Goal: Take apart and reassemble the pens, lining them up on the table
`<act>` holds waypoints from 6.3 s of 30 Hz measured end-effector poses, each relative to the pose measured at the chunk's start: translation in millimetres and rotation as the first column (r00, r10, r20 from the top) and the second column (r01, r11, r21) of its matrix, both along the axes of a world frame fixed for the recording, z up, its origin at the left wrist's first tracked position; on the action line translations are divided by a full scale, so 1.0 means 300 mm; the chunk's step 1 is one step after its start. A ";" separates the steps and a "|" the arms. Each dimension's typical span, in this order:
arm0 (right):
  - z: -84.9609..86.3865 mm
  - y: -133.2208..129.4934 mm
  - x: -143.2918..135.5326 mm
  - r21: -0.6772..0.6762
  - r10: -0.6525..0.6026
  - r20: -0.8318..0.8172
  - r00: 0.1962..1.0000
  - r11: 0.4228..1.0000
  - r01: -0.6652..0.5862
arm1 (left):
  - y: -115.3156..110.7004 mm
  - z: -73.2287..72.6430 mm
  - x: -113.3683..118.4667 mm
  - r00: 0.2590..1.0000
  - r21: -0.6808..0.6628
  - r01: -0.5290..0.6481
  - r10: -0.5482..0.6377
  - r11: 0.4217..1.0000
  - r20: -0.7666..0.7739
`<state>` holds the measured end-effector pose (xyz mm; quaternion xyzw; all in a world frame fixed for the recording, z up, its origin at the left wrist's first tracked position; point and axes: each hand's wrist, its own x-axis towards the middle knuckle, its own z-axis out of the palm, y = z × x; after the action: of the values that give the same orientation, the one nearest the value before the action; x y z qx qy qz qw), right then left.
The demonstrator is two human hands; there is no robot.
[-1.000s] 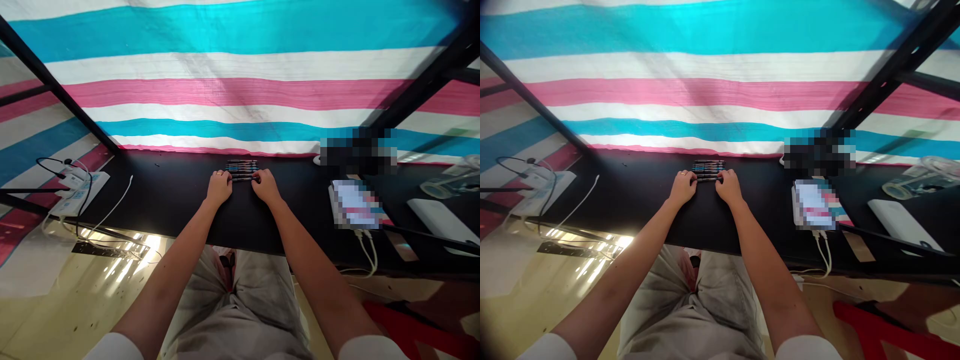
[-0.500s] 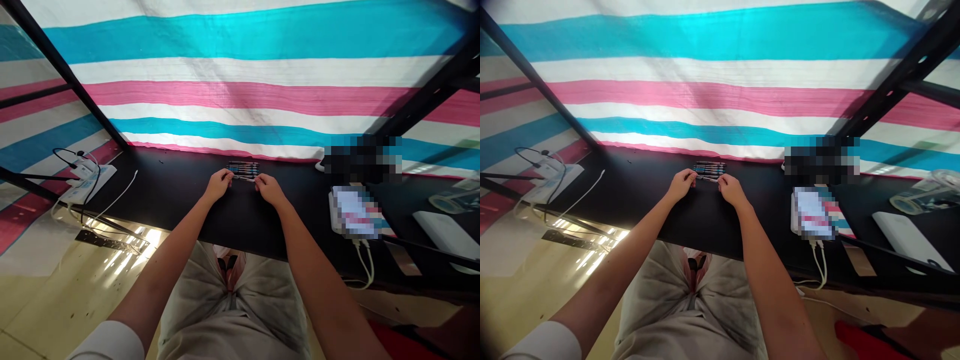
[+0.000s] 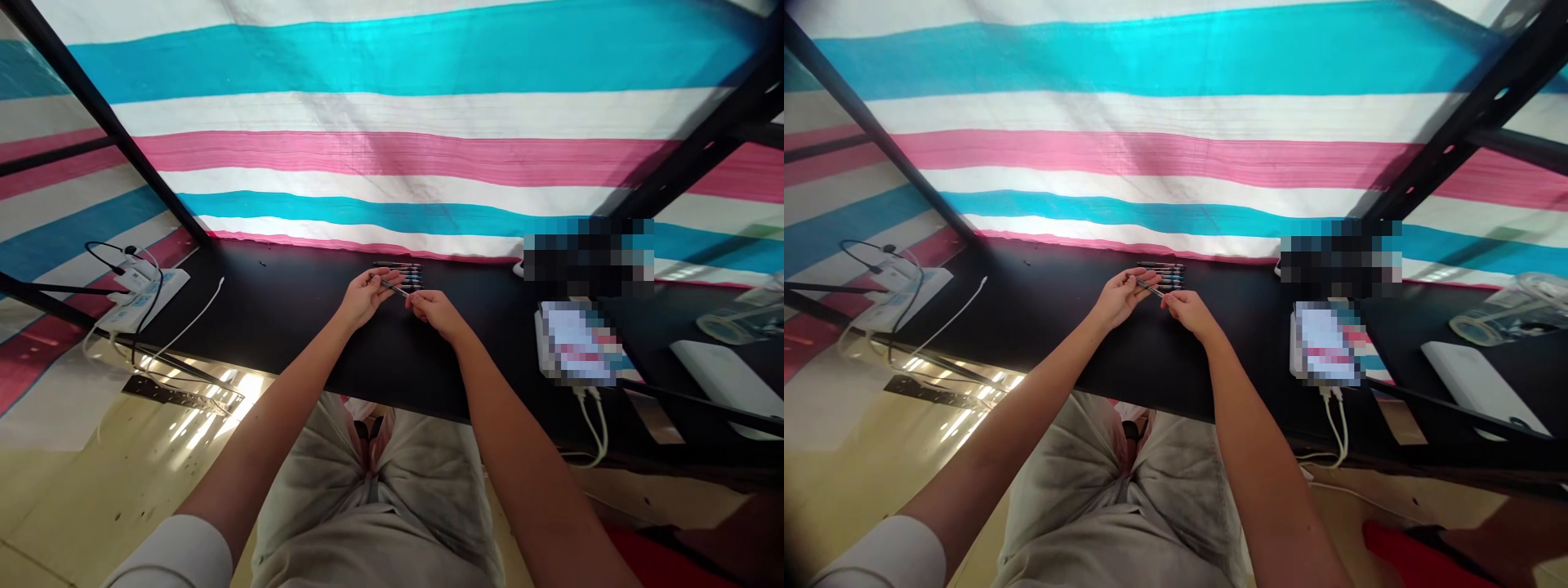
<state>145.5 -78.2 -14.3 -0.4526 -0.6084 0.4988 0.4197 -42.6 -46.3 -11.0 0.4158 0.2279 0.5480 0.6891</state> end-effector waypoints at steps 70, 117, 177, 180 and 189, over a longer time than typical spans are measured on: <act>-0.052 -0.010 -0.025 0.497 -0.420 0.497 0.759 0.855 0.147 | -0.029 -0.007 0.048 0.974 -0.015 -0.089 0.084 0.996 -0.213; 0.023 -0.060 -0.003 0.376 -0.448 0.634 0.630 0.891 0.255 | -0.007 -0.012 0.032 0.936 -0.073 -0.329 0.315 0.942 -0.157; -0.006 -0.035 0.002 0.406 -0.398 0.443 0.804 0.888 0.216 | -0.038 0.035 0.055 0.954 -0.049 -0.273 0.264 0.961 -0.143; -0.008 -0.032 0.004 0.406 -0.396 0.437 0.807 0.888 0.216 | -0.036 0.035 0.057 0.956 -0.066 -0.274 0.263 0.960 -0.132; -0.011 -0.029 0.006 0.405 -0.390 0.426 0.816 0.889 0.214 | -0.037 0.031 0.057 0.958 -0.041 -0.258 0.250 0.965 -0.137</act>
<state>147.3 -86.8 -17.8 -0.5783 -0.6908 0.1792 0.3953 -25.4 -57.3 -1.7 0.3977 0.3401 0.5965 0.6085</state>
